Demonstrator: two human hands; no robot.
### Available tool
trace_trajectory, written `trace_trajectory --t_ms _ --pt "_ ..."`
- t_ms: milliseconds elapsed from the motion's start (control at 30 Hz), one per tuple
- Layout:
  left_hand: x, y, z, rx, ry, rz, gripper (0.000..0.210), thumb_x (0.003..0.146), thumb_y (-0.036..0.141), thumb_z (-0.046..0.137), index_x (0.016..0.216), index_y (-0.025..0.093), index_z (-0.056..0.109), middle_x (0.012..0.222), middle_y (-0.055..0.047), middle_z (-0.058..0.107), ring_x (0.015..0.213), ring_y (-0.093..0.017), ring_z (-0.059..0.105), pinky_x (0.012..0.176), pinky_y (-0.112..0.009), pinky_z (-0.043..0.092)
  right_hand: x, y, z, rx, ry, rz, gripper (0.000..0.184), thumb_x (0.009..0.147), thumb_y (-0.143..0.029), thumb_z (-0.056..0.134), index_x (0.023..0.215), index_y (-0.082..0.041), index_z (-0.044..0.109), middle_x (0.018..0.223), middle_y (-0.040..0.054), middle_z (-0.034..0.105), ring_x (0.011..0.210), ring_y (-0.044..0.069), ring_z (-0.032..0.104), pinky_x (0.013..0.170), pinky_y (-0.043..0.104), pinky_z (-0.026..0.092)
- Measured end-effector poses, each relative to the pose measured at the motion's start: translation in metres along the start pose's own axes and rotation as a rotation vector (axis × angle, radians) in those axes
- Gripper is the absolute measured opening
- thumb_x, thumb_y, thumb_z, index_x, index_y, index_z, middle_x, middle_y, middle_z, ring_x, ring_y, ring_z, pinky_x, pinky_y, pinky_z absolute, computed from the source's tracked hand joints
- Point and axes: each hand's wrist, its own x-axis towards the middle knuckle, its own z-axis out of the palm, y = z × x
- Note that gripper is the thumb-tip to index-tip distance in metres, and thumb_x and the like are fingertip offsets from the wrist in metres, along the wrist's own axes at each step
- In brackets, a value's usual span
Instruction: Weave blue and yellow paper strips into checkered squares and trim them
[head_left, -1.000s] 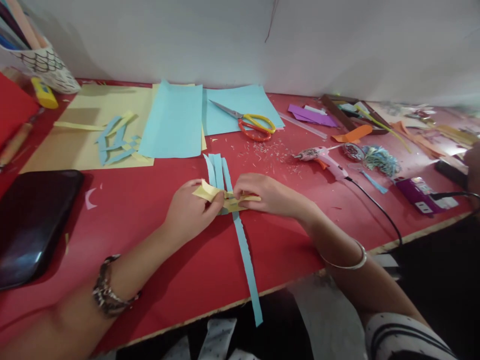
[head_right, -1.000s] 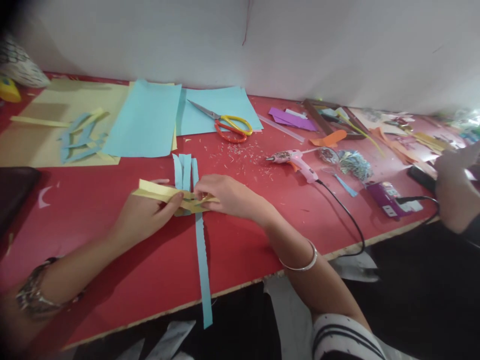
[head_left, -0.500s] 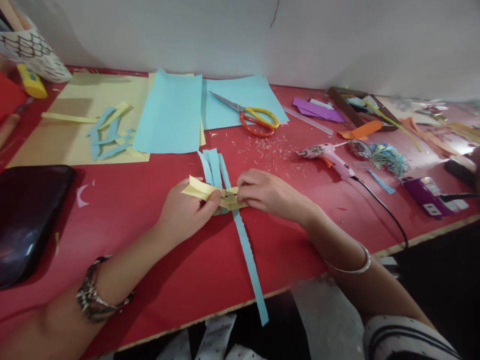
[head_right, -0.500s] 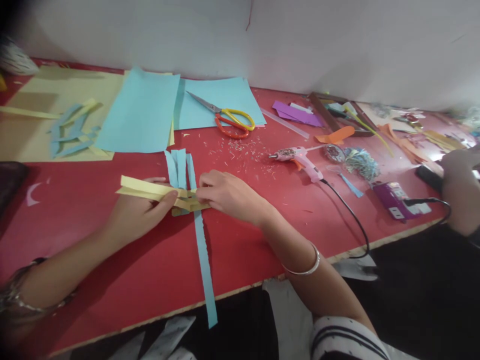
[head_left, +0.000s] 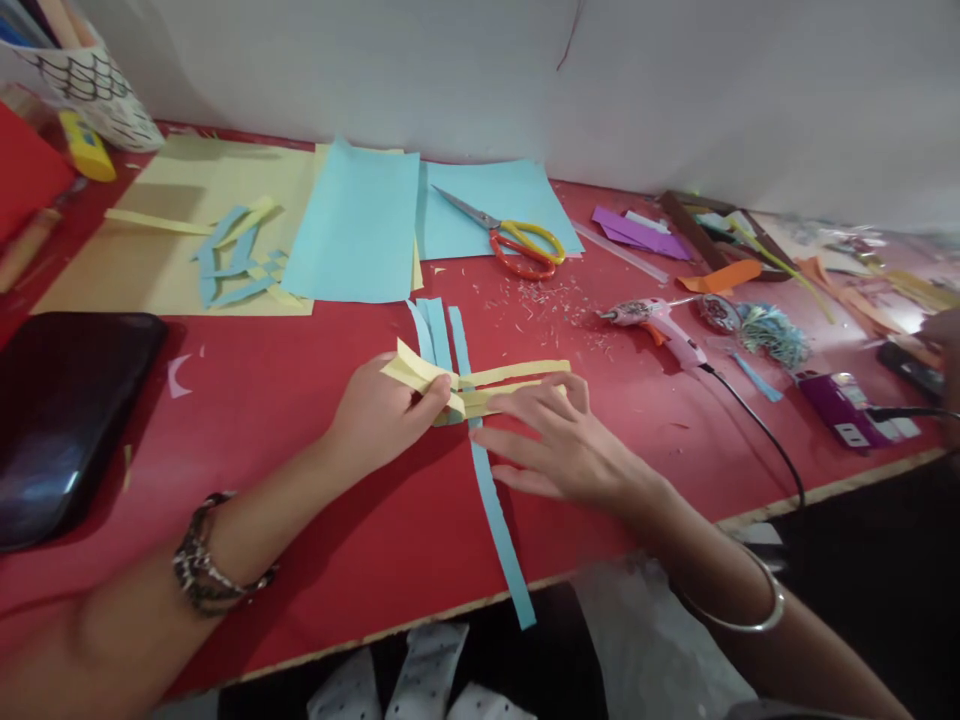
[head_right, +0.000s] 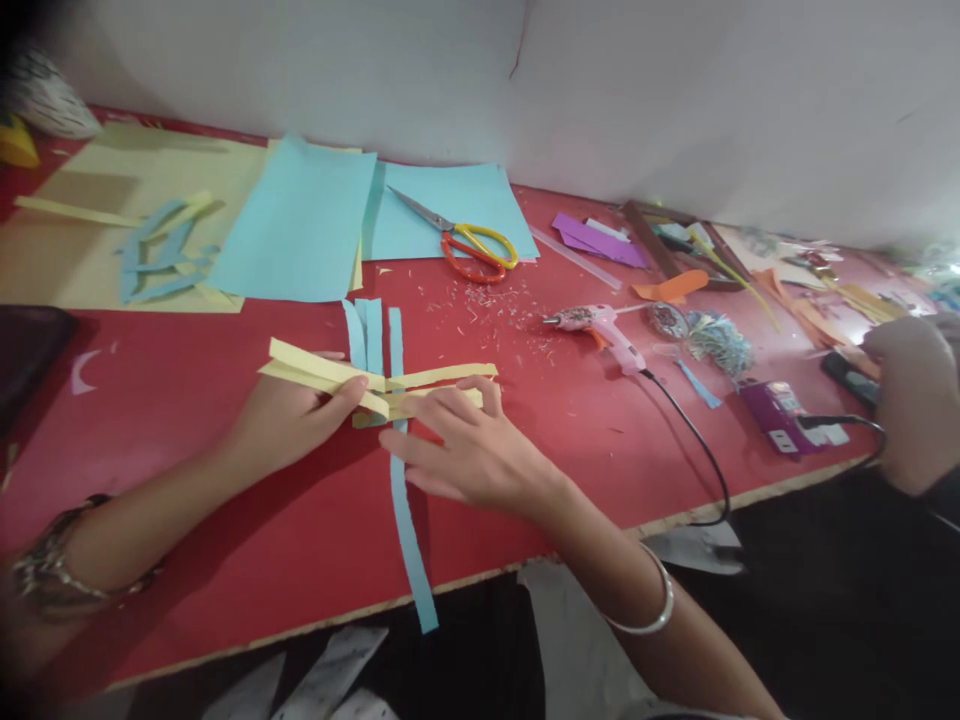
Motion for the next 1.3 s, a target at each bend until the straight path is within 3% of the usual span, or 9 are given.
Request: trace_trajectory --t_ms 200,500,633,800,900,1000,1100,1233,1300 --pt "-0.001 0.002 -0.003 -0.019 0.015 0.019 0.041 0.083 0.034 0.032 0.069 0.019 0.068 0.064 -0.002 0.068 0.061 -0.017 0.059 0.052 -0.025 0.040 0.006 -0.013 0.006 -0.128 0.210 -0.212 0.028 0.088 -0.006 0.039 0.075 -0.024 0.057 0.075 -0.0067 0.062 0.067 0.007 0.050 0.076 0.030 0.027" --pt "0.000 0.002 -0.003 -0.048 0.001 0.014 0.043 0.083 0.032 0.030 0.057 0.019 0.063 0.058 -0.002 0.065 0.058 -0.015 0.058 0.050 -0.024 0.038 0.018 0.013 0.012 0.621 0.104 0.098 0.012 0.087 -0.017 0.048 0.088 -0.016 0.060 0.081 0.0039 0.064 0.074 0.010 0.056 0.066 0.023 0.043" --pt "0.000 0.001 -0.003 -0.004 -0.014 0.001 0.044 0.083 0.032 0.031 0.054 0.018 0.061 0.051 -0.002 0.060 0.053 -0.015 0.056 0.047 -0.024 0.036 0.029 0.022 0.018 0.734 0.090 0.274 0.012 0.084 -0.022 0.051 0.079 -0.017 0.060 0.074 0.0015 0.062 0.066 0.010 0.056 0.062 0.023 0.043" --pt "0.001 0.002 -0.004 -0.037 0.008 0.003 0.040 0.081 0.030 0.033 0.054 0.019 0.061 0.049 0.000 0.060 0.049 -0.013 0.053 0.043 -0.023 0.033 0.038 0.025 0.025 0.637 -0.002 0.378 0.012 0.079 -0.027 0.056 0.084 -0.016 0.058 0.086 0.0053 0.061 0.078 0.016 0.056 0.069 0.028 0.043" --pt "0.001 0.002 -0.003 -0.057 0.016 0.001 0.039 0.080 0.030 0.035 0.055 0.019 0.062 0.051 -0.001 0.062 0.049 -0.014 0.053 0.044 -0.024 0.034 0.039 0.028 0.032 0.477 -0.025 0.397 0.035 0.075 -0.036 0.061 0.102 -0.016 0.052 0.101 0.0105 0.059 0.093 0.023 0.053 0.077 0.037 0.040" --pt "0.001 0.002 -0.002 -0.071 0.008 -0.018 0.039 0.079 0.032 0.035 0.055 0.018 0.062 0.052 -0.002 0.062 0.050 -0.015 0.054 0.045 -0.025 0.035 0.036 0.030 0.035 0.369 0.044 0.452 0.049 0.076 -0.044 0.058 0.113 -0.017 0.042 0.108 0.0133 0.056 0.098 0.026 0.050 0.080 0.041 0.037" --pt "0.001 0.002 -0.002 -0.093 -0.027 -0.047 0.041 0.081 0.034 0.032 0.058 0.018 0.063 0.057 -0.003 0.065 0.056 -0.016 0.057 0.049 -0.025 0.038 0.030 0.032 0.030 0.372 0.155 0.446 0.035 0.080 -0.043 0.053 0.102 -0.017 0.044 0.098 0.0108 0.055 0.092 0.023 0.051 0.080 0.039 0.036" --pt "0.002 0.004 -0.004 -0.099 -0.093 -0.022 0.039 0.080 0.040 0.035 0.064 0.018 0.065 0.060 -0.002 0.065 0.060 -0.017 0.059 0.056 -0.028 0.043 0.024 0.032 0.017 0.495 -0.053 0.273 0.031 0.074 -0.042 0.061 0.090 -0.021 0.045 0.098 0.0068 0.053 0.092 0.021 0.048 0.082 0.036 0.037" --pt "0.002 0.005 -0.006 -0.087 -0.125 0.065 0.034 0.078 0.042 0.042 0.068 0.019 0.065 0.063 -0.001 0.066 0.062 -0.016 0.059 0.072 -0.033 0.045 0.022 0.032 0.013 0.504 -0.183 0.259 0.036 0.071 -0.041 0.064 0.093 -0.021 0.045 0.101 0.0069 0.051 0.094 0.022 0.048 0.083 0.038 0.036"
